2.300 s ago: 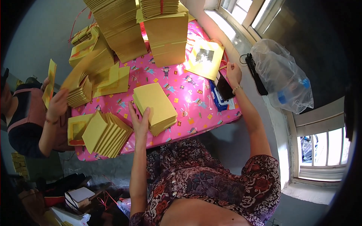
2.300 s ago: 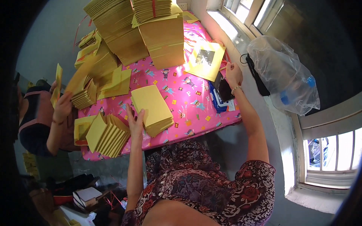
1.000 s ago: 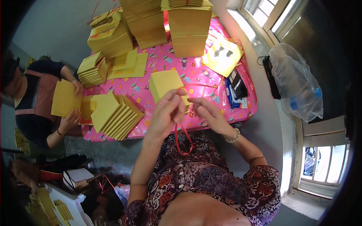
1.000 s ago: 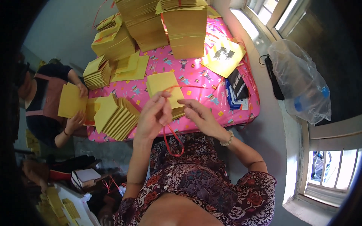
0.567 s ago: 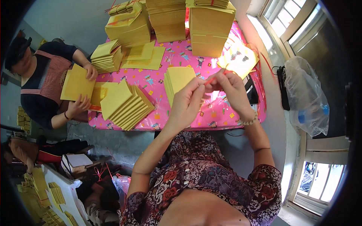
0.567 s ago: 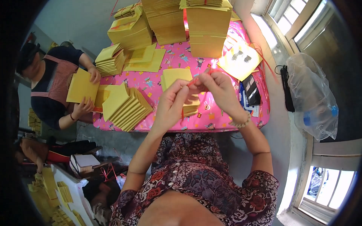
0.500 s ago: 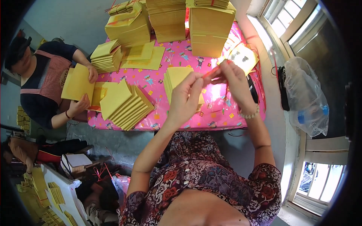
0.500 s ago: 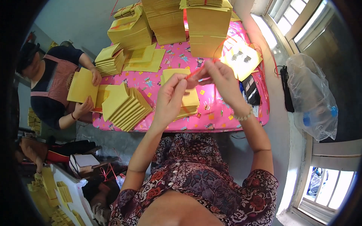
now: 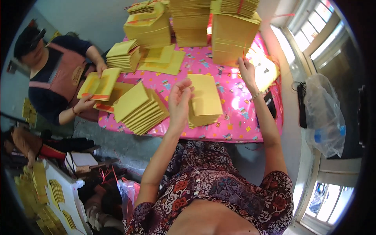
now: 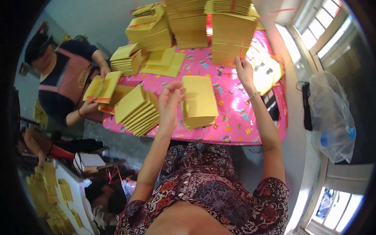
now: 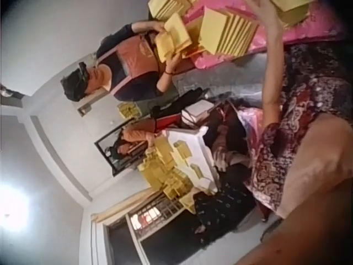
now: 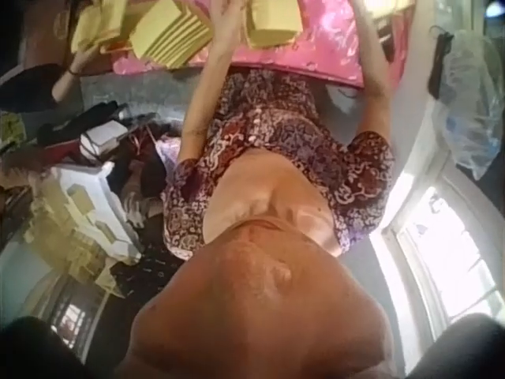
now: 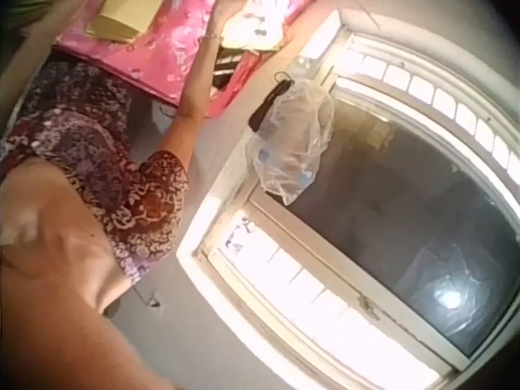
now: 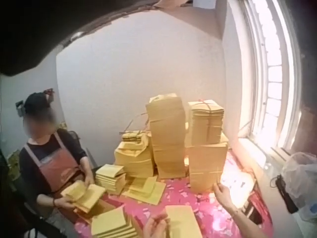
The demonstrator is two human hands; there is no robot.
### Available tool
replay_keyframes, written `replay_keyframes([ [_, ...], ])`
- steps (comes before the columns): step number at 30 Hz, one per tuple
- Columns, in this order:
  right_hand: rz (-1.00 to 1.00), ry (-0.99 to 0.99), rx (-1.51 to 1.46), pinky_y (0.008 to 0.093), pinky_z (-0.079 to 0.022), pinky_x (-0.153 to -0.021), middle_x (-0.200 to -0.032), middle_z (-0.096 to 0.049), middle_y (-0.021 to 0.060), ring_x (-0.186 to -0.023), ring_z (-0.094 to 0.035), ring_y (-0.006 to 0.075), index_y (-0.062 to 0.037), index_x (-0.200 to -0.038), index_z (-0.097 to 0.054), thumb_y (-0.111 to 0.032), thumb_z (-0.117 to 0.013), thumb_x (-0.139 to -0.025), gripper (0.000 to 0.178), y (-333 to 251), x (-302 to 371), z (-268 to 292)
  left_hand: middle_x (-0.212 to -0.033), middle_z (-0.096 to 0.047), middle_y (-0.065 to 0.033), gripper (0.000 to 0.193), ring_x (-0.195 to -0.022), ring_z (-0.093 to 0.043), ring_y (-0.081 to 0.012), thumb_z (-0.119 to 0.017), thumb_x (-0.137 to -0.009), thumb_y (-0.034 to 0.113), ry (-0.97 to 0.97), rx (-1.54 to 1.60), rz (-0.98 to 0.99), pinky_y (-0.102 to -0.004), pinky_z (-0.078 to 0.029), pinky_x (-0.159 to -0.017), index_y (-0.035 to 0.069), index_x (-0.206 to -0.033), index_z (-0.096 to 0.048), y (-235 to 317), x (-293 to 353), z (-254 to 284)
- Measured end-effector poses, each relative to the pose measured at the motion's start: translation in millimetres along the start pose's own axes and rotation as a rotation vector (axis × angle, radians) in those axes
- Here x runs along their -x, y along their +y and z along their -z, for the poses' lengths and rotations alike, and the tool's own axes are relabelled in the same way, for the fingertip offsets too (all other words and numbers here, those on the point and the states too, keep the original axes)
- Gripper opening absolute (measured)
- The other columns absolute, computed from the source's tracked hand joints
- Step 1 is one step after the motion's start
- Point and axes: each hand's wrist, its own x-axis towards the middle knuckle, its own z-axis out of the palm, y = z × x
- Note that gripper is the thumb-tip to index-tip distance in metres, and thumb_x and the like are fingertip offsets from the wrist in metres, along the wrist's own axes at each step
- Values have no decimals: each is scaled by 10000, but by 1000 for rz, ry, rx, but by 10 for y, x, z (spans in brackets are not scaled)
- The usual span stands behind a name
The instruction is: Organizing, stacking, and bundling yellow joss paper at a workstation.
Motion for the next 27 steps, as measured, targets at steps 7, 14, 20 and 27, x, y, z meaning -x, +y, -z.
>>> replay_keyframes([
  [7, -47, -630, 508, 392, -508, -670, -700, -675, 151, -675, -674, 233, 4, -745, -691, -486, -455, -977, 591, 448, 269, -87, -1132, -595, -49, 254, -983, -615, -134, -522, -967, 70, 103, 53, 15, -290, -533, -808, 36, -1218, -540, 50, 216, 309],
  [14, 24, -755, 604, 350, -472, -576, -610, -623, 99, -573, -601, 193, 10, -706, -679, -487, -429, -991, 625, -29, 608, 206, -1144, -600, -61, 257, -975, -613, -123, -517, -967, 64, 245, 43, -3, -283, -538, -799, 33, -1222, -538, 204, 299, 570],
  [20, -322, -1120, -331, 247, -388, -489, -562, -556, 44, -477, -474, 134, -3, -787, -663, -401, -360, -1036, 559, -333, 623, 342, -1128, -605, -65, 249, -992, -614, -130, -514, -968, 61, 216, 55, 20, -291, -525, -834, 34, -1214, -543, 38, 350, 524],
  [27, -869, -704, -1433, 284, -535, -690, -995, -630, 53, -862, -606, 171, -44, -1307, -517, -395, -397, -1030, 463, 22, 632, 166, -1123, -607, -60, 240, -993, -622, -143, -510, -968, 54, 145, 45, 53, -295, -521, -841, 40, -1205, -546, -54, 393, 416],
])
